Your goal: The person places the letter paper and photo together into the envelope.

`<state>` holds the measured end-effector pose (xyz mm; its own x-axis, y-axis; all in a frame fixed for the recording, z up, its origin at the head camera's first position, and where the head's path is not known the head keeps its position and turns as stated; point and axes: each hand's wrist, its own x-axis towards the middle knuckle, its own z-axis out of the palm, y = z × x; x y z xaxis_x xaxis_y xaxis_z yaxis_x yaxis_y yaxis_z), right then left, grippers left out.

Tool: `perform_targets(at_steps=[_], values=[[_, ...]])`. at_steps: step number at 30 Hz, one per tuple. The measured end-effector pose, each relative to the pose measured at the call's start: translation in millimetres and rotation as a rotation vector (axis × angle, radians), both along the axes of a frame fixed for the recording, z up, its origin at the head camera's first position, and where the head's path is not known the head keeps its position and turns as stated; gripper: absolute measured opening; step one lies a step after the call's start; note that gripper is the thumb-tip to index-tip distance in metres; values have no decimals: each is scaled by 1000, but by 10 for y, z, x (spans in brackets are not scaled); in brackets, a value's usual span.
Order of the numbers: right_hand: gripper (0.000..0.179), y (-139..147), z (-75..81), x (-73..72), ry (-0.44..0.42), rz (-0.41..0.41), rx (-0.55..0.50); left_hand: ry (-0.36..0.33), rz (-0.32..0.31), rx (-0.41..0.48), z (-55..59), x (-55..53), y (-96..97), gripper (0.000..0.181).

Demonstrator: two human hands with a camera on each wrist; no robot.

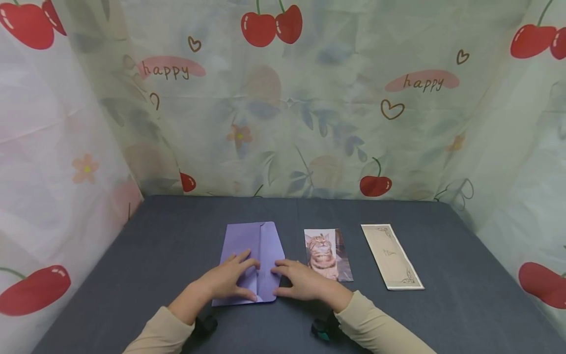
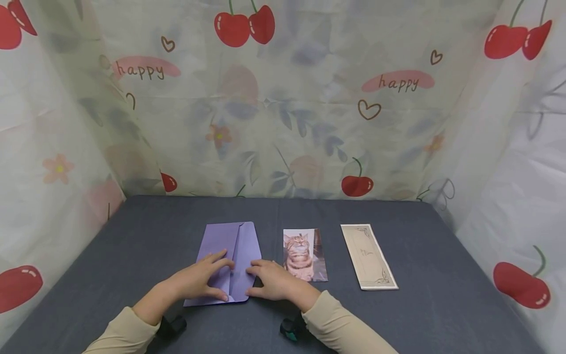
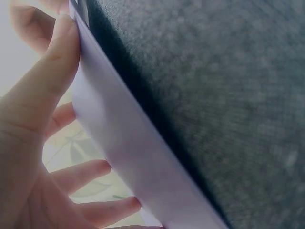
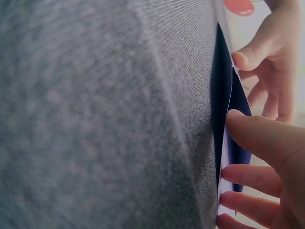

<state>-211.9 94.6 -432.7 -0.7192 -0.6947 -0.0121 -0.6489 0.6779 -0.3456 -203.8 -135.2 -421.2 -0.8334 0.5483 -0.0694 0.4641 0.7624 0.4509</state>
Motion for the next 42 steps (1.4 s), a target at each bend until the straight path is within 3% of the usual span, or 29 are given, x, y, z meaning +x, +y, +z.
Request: perform_targets(at_steps=[19,32,42], values=[[47,14,22,1,15,3,-12,-4,9,5,18,-7,4,61],[41,86,-24,-41,35,17,-141,-6,7,6,-16,-20,-1,61],[35,274,-7,-80,115,-19,-257,-6,5,14,-20,-17,-5,61]])
